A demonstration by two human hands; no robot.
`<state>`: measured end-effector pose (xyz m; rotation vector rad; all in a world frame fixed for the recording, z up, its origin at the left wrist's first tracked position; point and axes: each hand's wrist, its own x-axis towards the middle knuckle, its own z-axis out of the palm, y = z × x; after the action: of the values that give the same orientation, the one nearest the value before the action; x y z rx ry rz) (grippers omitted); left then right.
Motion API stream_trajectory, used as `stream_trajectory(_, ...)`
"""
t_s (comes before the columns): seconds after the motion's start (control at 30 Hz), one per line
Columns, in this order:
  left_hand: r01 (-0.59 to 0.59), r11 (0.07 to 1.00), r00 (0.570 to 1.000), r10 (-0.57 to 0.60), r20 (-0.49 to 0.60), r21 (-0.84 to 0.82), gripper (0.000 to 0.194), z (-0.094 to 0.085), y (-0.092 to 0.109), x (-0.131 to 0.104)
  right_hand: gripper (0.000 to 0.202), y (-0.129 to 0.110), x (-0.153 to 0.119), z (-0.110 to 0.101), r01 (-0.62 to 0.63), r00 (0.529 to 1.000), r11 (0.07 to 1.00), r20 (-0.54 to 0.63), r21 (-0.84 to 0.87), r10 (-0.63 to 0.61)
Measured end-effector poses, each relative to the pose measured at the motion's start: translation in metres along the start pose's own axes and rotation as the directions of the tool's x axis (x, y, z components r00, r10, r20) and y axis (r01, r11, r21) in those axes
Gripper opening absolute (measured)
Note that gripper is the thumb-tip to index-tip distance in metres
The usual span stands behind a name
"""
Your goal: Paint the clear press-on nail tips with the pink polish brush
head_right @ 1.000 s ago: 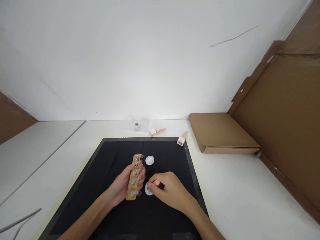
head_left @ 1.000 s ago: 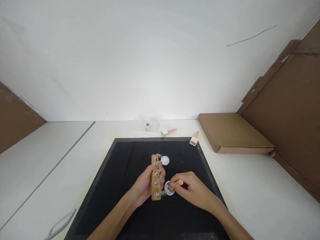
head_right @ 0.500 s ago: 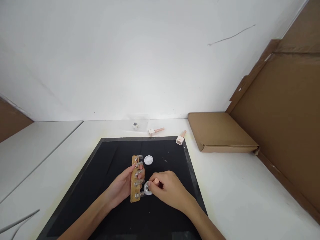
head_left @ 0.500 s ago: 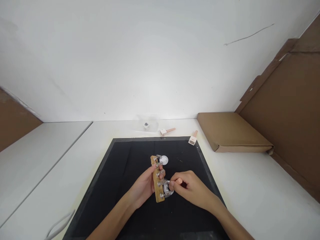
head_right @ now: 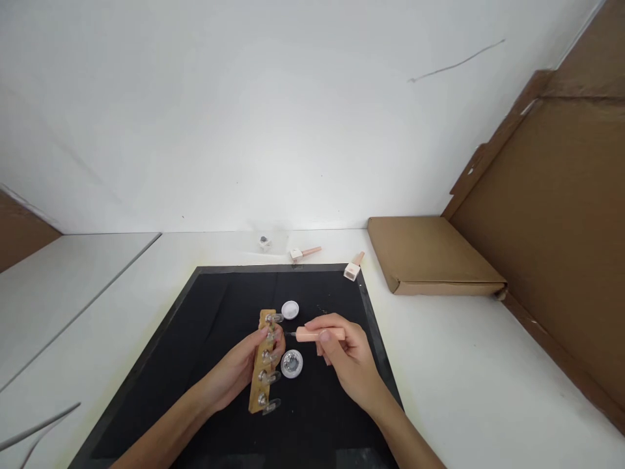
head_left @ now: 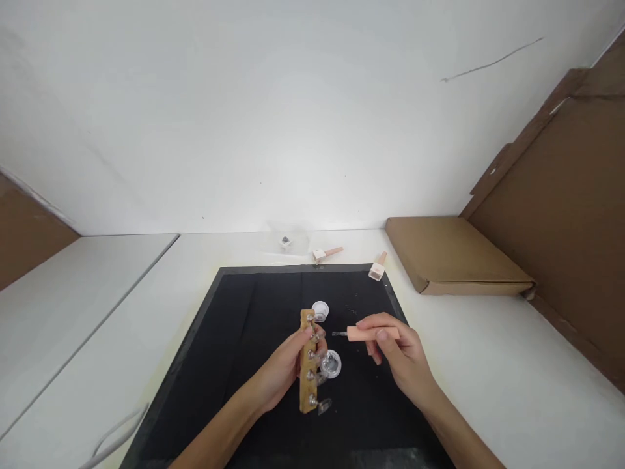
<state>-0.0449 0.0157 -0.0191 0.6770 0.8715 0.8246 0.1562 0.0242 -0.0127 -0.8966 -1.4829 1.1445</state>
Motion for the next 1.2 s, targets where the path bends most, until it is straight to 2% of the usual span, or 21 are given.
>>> stream_trajectory(0.17,-0.016,0.993,1.0,0.018,-0.016,0.118,0.039,-0.004,-0.005,0.0,0.03,0.004,-0.004,0.002,-0.007,0.996,0.999,0.094,0.046,0.002)
stream_trajectory(0.47,-0.038,0.98,0.999,0.032,0.031,0.194,0.04,0.002,-0.004,-0.001,0.027,-0.001,-0.002,0.001,-0.004,0.986,1.0,0.165,0.024,0.0)
stream_trajectory(0.7,-0.065,0.978,0.997,0.054,0.059,0.197,0.041,0.008,0.0,-0.002,0.022,-0.005,0.0,0.001,0.035,0.991,0.996,0.134,-0.081,-0.024)
stream_trajectory(0.8,-0.096,0.981,0.993,0.083,0.083,0.171,0.04,0.007,0.001,-0.002,0.022,-0.005,-0.001,0.001,0.055,0.993,0.996,0.108,-0.069,-0.047)
stream_trajectory(0.97,-0.073,0.981,0.997,0.065,0.052,0.178,0.038,0.003,-0.003,0.001,0.021,-0.005,-0.003,0.001,0.107,0.973,0.994,0.206,0.002,-0.105)
stream_trajectory(1.07,-0.079,0.976,0.996,0.069,0.056,0.204,0.036,0.002,-0.005,0.001,0.018,-0.008,-0.002,0.001,0.102,0.969,0.994,0.228,-0.034,-0.092)
stream_trajectory(1.2,-0.101,0.964,0.993,0.083,0.084,0.246,0.038,0.003,-0.004,0.0,0.017,-0.01,0.001,-0.002,0.075,0.984,0.99,0.169,-0.118,-0.054)
